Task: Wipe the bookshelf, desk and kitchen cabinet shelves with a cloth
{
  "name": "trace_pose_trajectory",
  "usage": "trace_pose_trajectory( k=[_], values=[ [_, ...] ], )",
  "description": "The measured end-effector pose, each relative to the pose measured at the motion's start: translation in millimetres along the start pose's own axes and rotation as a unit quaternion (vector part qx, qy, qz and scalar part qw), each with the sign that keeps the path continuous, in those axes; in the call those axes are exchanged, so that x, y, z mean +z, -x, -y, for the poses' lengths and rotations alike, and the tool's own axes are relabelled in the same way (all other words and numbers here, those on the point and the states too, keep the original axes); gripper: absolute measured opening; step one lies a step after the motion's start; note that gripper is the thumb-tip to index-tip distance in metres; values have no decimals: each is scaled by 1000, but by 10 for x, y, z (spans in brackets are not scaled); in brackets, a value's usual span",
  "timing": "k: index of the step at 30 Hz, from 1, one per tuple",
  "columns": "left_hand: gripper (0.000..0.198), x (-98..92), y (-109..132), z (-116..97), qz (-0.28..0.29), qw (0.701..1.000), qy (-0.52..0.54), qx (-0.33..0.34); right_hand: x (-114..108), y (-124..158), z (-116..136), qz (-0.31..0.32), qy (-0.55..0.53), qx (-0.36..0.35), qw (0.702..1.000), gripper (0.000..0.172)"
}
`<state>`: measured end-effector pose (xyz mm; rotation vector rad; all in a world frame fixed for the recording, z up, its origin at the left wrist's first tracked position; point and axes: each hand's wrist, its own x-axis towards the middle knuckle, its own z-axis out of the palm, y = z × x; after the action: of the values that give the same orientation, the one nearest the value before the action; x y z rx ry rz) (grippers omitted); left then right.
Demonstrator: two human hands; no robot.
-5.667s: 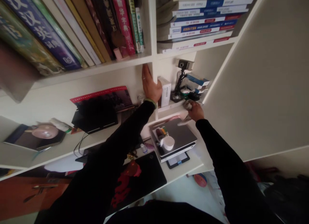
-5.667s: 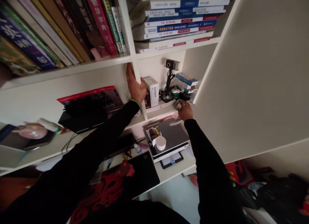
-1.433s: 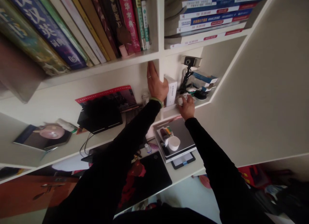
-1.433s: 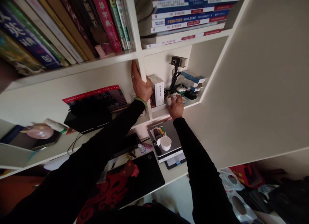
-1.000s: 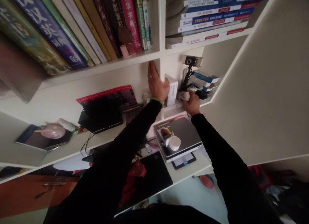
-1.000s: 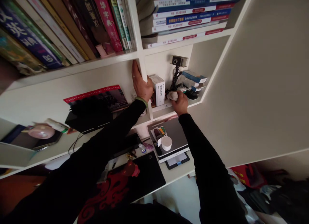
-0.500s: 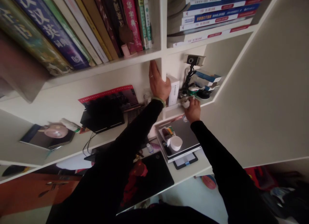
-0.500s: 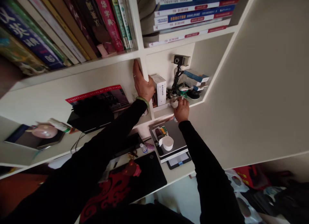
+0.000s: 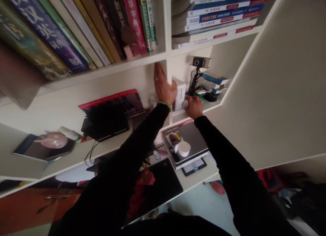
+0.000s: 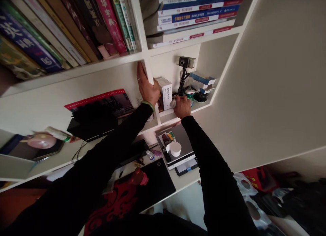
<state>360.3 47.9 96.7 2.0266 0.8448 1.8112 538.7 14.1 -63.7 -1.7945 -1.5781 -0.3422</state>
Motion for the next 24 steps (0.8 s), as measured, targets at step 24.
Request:
trace_pose_trajectory(
  k=[24],
  values=[
    [80,1,-22,33,3,999,-30,-20,3,1003,80,-17,-42,-9,999,55]
  ],
)
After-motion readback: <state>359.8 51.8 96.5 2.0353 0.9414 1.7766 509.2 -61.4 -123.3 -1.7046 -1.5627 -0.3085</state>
